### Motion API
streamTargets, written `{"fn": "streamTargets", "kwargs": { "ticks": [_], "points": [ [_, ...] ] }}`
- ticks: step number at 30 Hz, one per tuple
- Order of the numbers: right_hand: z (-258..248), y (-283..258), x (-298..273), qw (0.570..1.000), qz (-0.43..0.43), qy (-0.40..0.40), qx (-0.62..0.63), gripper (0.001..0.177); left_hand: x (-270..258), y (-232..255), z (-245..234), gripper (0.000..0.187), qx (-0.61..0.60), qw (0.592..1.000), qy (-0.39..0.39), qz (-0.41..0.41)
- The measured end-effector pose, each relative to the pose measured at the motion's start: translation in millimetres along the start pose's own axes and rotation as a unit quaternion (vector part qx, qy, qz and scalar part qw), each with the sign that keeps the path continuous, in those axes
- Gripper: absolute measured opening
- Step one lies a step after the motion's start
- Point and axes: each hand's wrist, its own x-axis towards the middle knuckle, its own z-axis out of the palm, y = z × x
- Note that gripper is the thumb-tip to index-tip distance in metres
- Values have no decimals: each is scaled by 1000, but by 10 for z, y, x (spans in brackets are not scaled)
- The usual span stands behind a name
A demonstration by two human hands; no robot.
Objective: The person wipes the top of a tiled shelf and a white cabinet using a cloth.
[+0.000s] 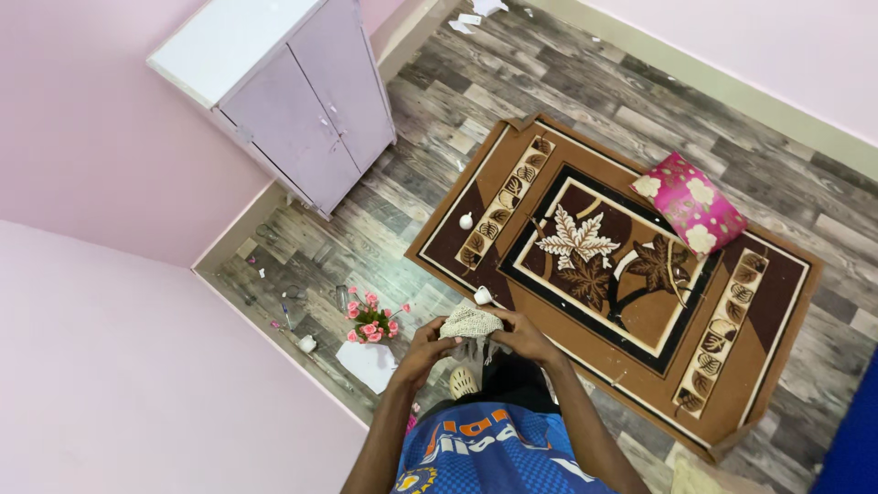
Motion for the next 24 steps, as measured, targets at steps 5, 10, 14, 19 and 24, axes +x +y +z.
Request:
{"fn": "streamTargets", "kwargs": {
  "ticks": [5,10,14,19,24],
  "points": [
    [-308,-211,960,999,-24,-33,-14,51,605,328,-260,43,-28,998,52,10],
    [-775,-394,2217,995,28,-87,-42,51,1516,647,-633,43,-35,991,123,23],
    [-1282,-750,3247,986,11,-143,-87,52,2248,1169,-825,42,-39,981,189,16],
    [-1590,-1234,4312,957,38,-231,-174,57,2831,1833,-974,44,-29,971,218,91],
    [-1429,-1617,5131,941,-46,-275,-192,54,3036,2185,-1291,43,-64,952,268,133]
  ]
}}
